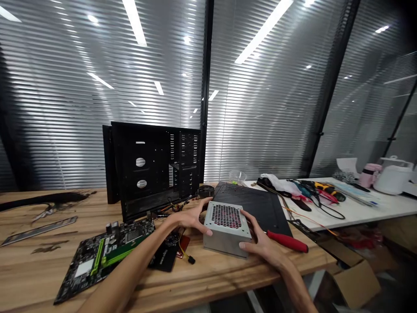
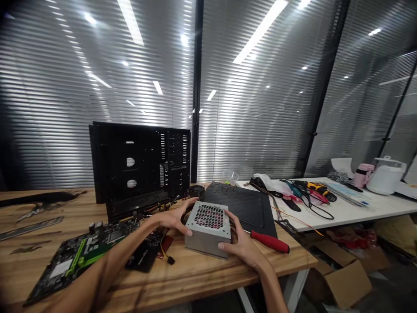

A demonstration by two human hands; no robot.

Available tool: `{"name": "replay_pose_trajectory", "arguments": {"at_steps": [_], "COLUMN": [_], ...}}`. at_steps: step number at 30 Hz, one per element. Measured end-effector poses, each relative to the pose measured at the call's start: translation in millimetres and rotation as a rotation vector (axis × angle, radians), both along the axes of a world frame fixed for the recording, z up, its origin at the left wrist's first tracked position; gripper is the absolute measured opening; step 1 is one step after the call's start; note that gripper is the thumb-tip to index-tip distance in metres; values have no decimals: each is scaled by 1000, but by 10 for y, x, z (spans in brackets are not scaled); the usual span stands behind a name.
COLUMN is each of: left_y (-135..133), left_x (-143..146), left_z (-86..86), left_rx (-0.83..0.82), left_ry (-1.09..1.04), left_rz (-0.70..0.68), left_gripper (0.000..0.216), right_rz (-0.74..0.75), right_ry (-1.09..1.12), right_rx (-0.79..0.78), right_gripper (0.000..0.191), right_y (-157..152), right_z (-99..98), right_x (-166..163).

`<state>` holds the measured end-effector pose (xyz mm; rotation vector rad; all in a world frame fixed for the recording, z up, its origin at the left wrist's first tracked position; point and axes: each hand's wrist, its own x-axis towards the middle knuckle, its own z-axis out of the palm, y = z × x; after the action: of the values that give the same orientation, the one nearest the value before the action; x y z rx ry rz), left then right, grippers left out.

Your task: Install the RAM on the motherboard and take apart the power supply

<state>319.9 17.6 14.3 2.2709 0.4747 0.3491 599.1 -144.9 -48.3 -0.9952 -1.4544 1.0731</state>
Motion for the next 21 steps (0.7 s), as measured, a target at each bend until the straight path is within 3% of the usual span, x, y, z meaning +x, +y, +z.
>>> {"name": "replay_pose_trajectory", "arguments": {"at_steps": [10, 13, 16, 21], "left_y": [-224, -260, -306, -353], "left_x": [65, 160, 411, 961], "left_z": [38, 229, 504, 731], "left_rx": [-28, 188, 405, 474], "left_ry": [-21, 99, 289, 612], "left_rz": [-19, 18, -12, -87], "left_gripper": [138, 144, 143, 150], "right_rz": [-31, -13, -39, -192], "right_ry": [-3, -15, -77, -170], "right_rx": [54, 29, 65, 211], "right_gripper": [104, 107, 97, 74], "right_y": [-12, -22, -20, -43], "right_z": [33, 56, 62, 59], "right_x": [9, 18, 72, 207]}}
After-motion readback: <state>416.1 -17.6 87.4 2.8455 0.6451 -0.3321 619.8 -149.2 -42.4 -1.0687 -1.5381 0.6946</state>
